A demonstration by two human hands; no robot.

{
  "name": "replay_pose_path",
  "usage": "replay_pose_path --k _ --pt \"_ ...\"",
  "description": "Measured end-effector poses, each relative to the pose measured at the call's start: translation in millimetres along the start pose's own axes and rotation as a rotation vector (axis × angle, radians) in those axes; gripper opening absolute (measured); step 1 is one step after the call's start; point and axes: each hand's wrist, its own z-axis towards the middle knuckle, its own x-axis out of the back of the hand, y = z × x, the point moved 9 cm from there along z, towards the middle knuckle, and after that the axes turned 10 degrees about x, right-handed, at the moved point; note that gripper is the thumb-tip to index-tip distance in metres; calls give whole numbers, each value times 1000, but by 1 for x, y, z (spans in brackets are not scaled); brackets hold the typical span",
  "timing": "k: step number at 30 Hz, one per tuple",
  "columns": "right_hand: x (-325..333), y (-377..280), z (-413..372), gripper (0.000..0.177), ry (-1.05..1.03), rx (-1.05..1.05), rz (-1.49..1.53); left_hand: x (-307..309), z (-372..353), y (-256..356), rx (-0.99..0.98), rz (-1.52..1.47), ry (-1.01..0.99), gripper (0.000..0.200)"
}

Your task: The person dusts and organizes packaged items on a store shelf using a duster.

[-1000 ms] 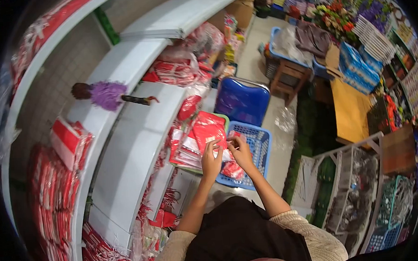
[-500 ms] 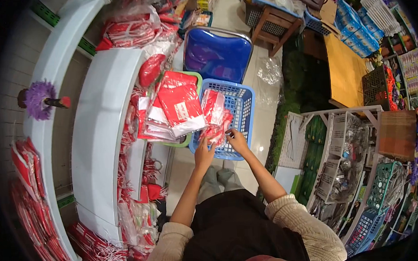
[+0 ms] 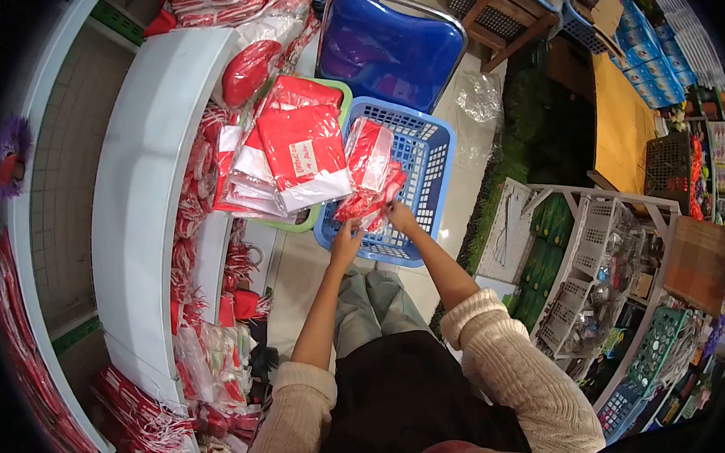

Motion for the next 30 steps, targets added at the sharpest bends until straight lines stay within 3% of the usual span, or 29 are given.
replay_pose_path --k 3,6,9,10,13,14,17,22,25,26,30 --pt "-14 53 41 42 219 -165 305 3 2 9 57 -42 -13 30" --pt "-17 21 24 46 135 -551 761 3 11 -8 88 -277 -21 30" --pt "-9 10 30 42 215 -494 579 4 16 -24 147 -436 -21 30" --pt "-7 20 36 37 327 -415 515 9 14 -21 118 -473 18 27" --pt "-11 24 39 31 308 -319 385 8 13 -22 132 -504 2 27" --pt "-23 30 28 26 213 -397 553 6 14 -23 152 -487 -11 28" --pt "-28 29 10 25 241 -480 756 0 18 -28 190 -416 -32 31" --pt "-19 14 22 48 145 -573 719 -5 19 -28 202 -243 -34 33" --pt "-22 18 53 37 145 -351 445 -2 17 -21 160 -236 25 28" --pt "-15 13 56 35 233 -200 391 -3 17 -24 162 -238 18 29" --pt "-10 5 30 26 217 -160 335 -15 21 -36 171 -206 -8 41"
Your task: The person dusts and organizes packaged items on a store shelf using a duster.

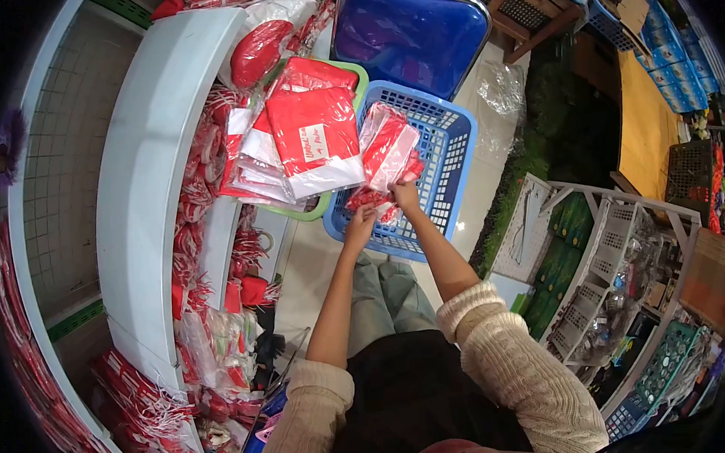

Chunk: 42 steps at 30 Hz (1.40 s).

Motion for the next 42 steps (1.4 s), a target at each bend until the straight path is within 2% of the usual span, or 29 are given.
replay_pose_path --k 1,2,3,5,6,9,10,13,16,17,18,20,23,24,25,29,30,31,34,37,40,42 --pt "2 4 -16 20 24 -86 205 -1 1 2 -6 24 2 45" --pt "7 8 -30 17 89 -81 363 -1 3 -2 78 108 31 56" --pt "12 13 -45 13 154 -73 522 0 5 -5 115 232 89 58" --pt "31 18 -74 9 208 -41 528 1 12 -17 188 482 209 61" --pt "43 17 -90 10 227 -32 563 0 13 -17 191 290 181 65" --pt "82 -32 -136 14 265 85 603 -41 15 -28 236 -237 -273 64" --pt "93 -48 -147 15 277 141 606 -47 -10 -1 321 -293 -309 53" --pt "114 -72 -157 18 153 210 440 -54 -46 28 414 -178 -297 38" --pt "140 -130 -172 17 124 324 496 -66 -63 56 424 -304 -430 34" --pt "150 -154 -177 17 103 369 510 -70 -68 70 379 -382 -477 35" --pt "158 -175 -183 19 80 316 581 -73 -73 86 334 -460 -526 35" --pt "175 -215 -191 21 56 407 588 -68 -87 126 260 -576 -611 39" --pt "196 -273 -205 25 52 580 585 -37 -111 201 30 -622 -505 43" --pt "201 -294 -212 25 77 644 591 -28 -130 235 -78 -566 -555 46" --pt "204 -311 -216 26 101 707 600 -15 -139 259 -151 -524 -504 46" --pt "205 -362 -225 22 257 885 287 37 -191 346 -450 -400 -287 44" --pt "206 -392 -240 18 347 1040 165 51 -203 361 -517 -381 -229 44" --pt "203 -414 -247 16 377 1066 125 67 -217 377 -586 -364 -166 43" --pt "188 -476 -273 12 446 1155 65 115 -250 410 -736 -411 -75 44" --pt "159 -527 -284 13 403 1284 118 165 -294 437 -875 -448 24 46" --pt "121 -558 -283 15 268 1313 322 208 -337 453 -970 -389 116 42" --pt "94 -576 -288 14 179 1298 402 234 -351 451 -1002 -595 60 43"
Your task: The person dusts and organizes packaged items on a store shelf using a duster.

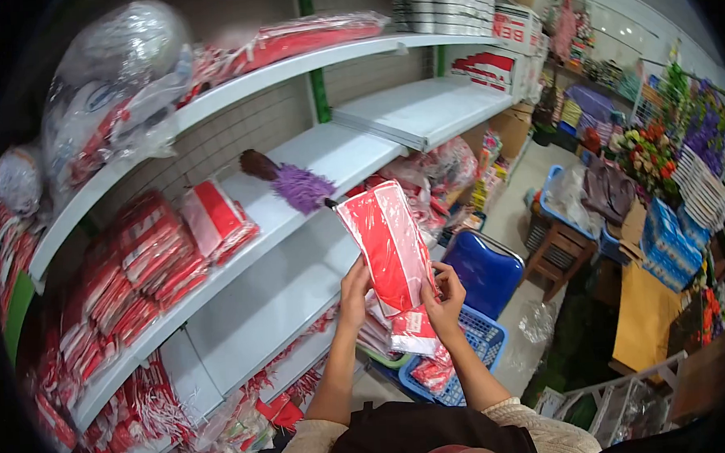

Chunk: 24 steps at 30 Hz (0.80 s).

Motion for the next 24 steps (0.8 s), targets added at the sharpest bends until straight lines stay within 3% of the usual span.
replay_pose_path --k 2,5,6,11,12,16,20,23,24 --pt "-31 -2 -1 16 -8 -32 101 25 -5 11 -37 -77 93 48" --pt "-78 -11 -6 18 -48 -47 277 56 -14 8 97 -531 30 47" --pt "-93 -13 -10 18 -98 -67 294 70 -19 9 103 -454 108 50" --pt "-146 -28 -19 18 -302 -58 321 95 -32 50 -9 -709 117 54" --pt "-150 -41 -12 16 -281 21 359 98 -37 60 -36 -744 106 52" --pt "-160 -87 14 15 -338 427 58 125 -54 81 -175 -815 127 45" --pt "-169 -93 61 25 -197 592 -317 142 -65 87 -246 -821 125 43" --pt "-190 -77 88 29 -226 704 -626 160 -73 85 -316 -838 93 44" --pt "-203 -50 90 30 -391 596 -656 163 -76 84 -339 -853 80 44"
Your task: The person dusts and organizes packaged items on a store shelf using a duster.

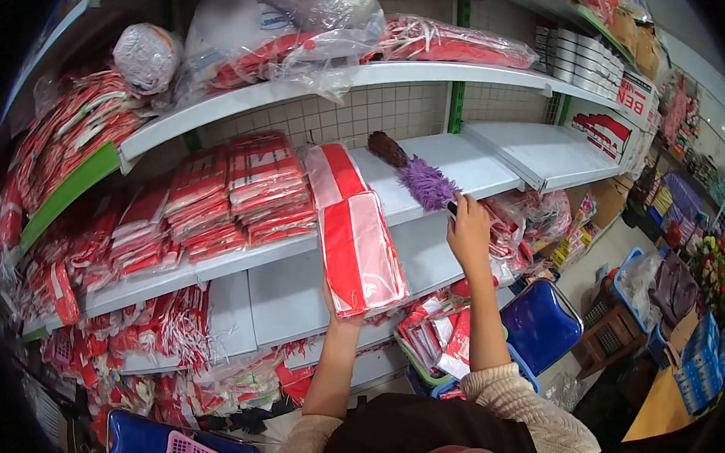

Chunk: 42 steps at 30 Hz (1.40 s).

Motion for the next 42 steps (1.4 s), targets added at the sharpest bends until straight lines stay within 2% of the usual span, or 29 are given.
replay_pose_path --k 2,3,7,9,11,12,13,15,18,20,21,23,24,27,29,30,33,34,35,37,40,41,42 --pt "-55 21 -16 32 -369 -96 67 -15 -3 -5 38 42 -22 47" --pt "-55 23 -20 31 -320 -127 93 -20 -4 -8 59 62 -33 48" --pt "-51 22 -66 27 -120 -309 287 26 0 -4 48 -109 123 58" --pt "-48 21 -102 27 -62 -418 456 21 1 -14 105 -84 83 62" --pt "-64 21 -145 28 -125 -466 509 2 2 -27 177 -57 22 65" --pt "-77 23 -168 32 -238 -555 630 -9 2 -34 212 -51 -9 67" --pt "-122 41 -216 33 -22 -661 977 -18 1 -40 243 -46 -37 69" --pt "-122 49 -256 31 2 -832 1149 -34 -2 -51 297 -54 -88 72" --pt "-89 71 -279 29 130 -770 1024 -53 -8 -62 352 -32 -127 77" --pt "-50 88 -287 27 -33 -799 592 -54 -10 -68 382 -66 -83 77" --pt "-28 91 -282 27 -107 -805 356 -44 -9 -67 347 17 -37 75" --pt "-5 88 -272 21 -99 -689 291 -15 -4 -64 276 186 54 73" --pt "8 85 -264 19 -130 -625 280 -16 -5 -69 325 161 -20 71" --pt "29 79 -254 17 -138 -316 159 67 -5 -50 192 -107 129 66" --pt "45 71 -242 17 -138 -137 75 85 -8 -50 221 -116 93 60" --pt "46 71 -238 16 -207 -119 22 90 -11 -51 237 -121 76 56" --pt "41 87 -242 17 -175 -299 -27 93 -12 -54 282 -135 18 47" --pt "39 92 -241 17 -202 -382 -77 29 -4 -70 384 -11 19 45" --pt "33 99 -247 17 -231 -430 -111 33 -5 -66 353 97 121 41" --pt "20 114 -263 18 -289 -524 -179 -40 -12 -81 386 136 104 41" --pt "34 99 -256 17 -189 -423 -75 7 -3 -69 352 -12 -53 49" --pt "34 94 -253 18 -189 -357 9 74 0 -57 273 57 154 54" --pt "36 91 -252 18 -188 -292 93 30 -8 -72 409 55 177 52"
